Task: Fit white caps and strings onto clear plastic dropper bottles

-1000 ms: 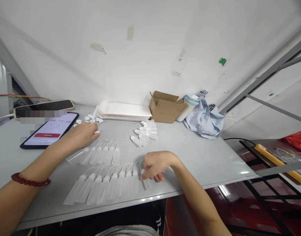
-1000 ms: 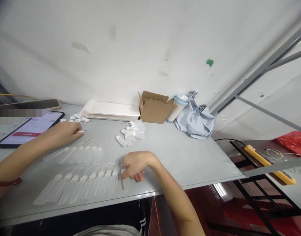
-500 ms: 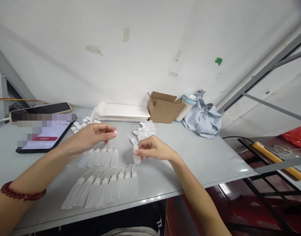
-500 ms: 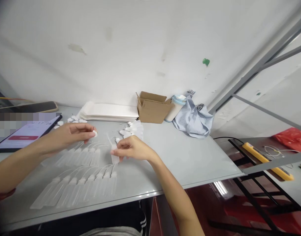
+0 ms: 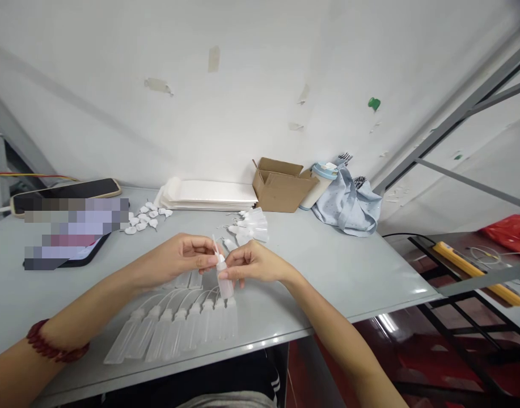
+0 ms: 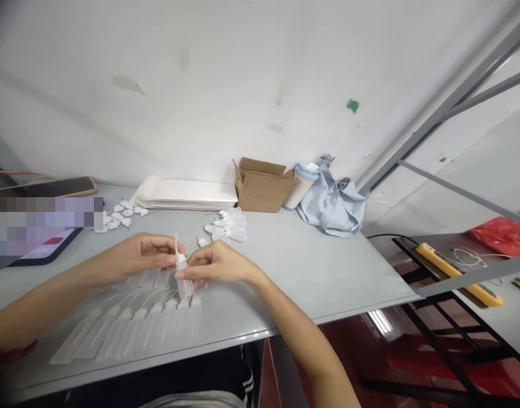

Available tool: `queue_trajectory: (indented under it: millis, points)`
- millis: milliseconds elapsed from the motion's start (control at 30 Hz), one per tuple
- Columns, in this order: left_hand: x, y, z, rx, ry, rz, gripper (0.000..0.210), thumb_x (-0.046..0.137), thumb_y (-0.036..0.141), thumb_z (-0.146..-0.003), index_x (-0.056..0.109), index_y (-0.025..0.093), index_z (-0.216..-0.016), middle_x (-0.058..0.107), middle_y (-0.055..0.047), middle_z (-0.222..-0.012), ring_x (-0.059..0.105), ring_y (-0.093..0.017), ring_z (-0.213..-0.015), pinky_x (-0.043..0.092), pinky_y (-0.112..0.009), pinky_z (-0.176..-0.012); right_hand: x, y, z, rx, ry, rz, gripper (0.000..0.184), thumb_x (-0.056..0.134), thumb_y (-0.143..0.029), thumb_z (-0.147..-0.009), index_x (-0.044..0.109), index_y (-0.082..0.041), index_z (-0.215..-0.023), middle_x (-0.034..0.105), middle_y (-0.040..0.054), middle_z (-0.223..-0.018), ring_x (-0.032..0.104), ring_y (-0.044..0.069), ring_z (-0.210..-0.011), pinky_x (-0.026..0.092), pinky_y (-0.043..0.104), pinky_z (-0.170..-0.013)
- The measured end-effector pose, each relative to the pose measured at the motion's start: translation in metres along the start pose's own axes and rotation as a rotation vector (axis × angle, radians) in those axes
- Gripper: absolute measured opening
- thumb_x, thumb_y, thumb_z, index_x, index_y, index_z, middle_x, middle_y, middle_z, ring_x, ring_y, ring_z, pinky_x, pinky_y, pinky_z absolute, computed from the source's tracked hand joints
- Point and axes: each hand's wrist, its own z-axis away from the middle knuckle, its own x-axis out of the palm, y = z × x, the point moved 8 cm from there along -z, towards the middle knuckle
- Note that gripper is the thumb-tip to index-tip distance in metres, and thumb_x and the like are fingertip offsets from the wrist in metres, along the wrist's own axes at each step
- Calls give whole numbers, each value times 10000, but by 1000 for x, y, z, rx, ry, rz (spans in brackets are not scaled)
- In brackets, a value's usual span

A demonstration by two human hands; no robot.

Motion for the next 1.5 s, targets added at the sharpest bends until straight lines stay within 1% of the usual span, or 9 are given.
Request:
queue_trajectory:
  millis: [100,200,433,667,933,1067,1267,1433,1500]
  points:
    - [7,2,2,-8,-90,-18,210,624,433,-817,704,242,-848,680,5,-794,600,-152,-738,504,-254,-709,5,3,-1,28,-61,-6,366,706,-492,-760,611,-142,-706,619,-17,-629,636,115,-614,482,213,-565]
    - [6,5,2,-1,-103,-31,204,620,423,-818,699,237,-837,694,-1,-831,626,-169,-792,510,-267,-746,11,4,-2,29,-110,-46,386,660,-520,-793,570,-147,-745,630,-8,-677,660,128,-633,496,226,-581]
    - [-13,4,3,13,69,-149,227,640,458,-807,703,252,-879,705,-4,-823,639,-172,-784,517,-267,-743,16,5,-2,84,-158,-110,342,491,-528,-916,410,-198,-882,643,-11,-787,579,73,-446,335,188,-379]
    - [-20,6,4,14,157,-188,263,641,494,-798,699,248,-871,714,-14,-862,638,-174,-770,522,-268,-720,3,5,-4,52,44,-59,289,465,-448,-953,473,-177,-851,567,-22,-753,429,46,-470,339,198,-445]
    - [-26,6,4,-1,306,-232,325,618,529,-789,699,217,-834,671,-10,-681,619,-172,-656,515,-280,-650,-25,8,-5,19,390,-23,274,638,-417,-829,590,-147,-823,588,-5,-717,447,69,-558,362,194,-500]
    - [-31,6,5,0,374,-226,325,616,518,-780,679,201,-817,638,-3,-637,613,-172,-634,500,-268,-600,-27,8,-4,14,426,-28,339,755,-401,-713,610,-154,-895,527,-49,-597,460,76,-496,367,195,-454]
    - [-33,7,7,23,388,-216,309,617,507,-777,681,212,-844,700,-29,-782,642,-194,-738,520,-276,-655,-18,3,-5,-57,315,-120,331,609,-459,-829,625,-133,-774,596,-4,-656,470,62,-443,378,199,-412]
    - [-34,10,8,59,399,-218,326,637,494,-746,698,230,-928,721,-49,-989,653,-235,-876,538,-293,-697,-17,7,-8,-58,272,-215,395,617,-526,-811,611,-137,-746,618,-1,-680,464,52,-424,383,193,-396]
    - [-33,9,7,50,381,-199,336,639,509,-751,701,236,-938,724,-41,-961,662,-230,-860,537,-288,-687,-18,6,-8,-70,275,-213,394,625,-528,-808,618,-137,-761,629,4,-711,470,48,-427,393,192,-401]
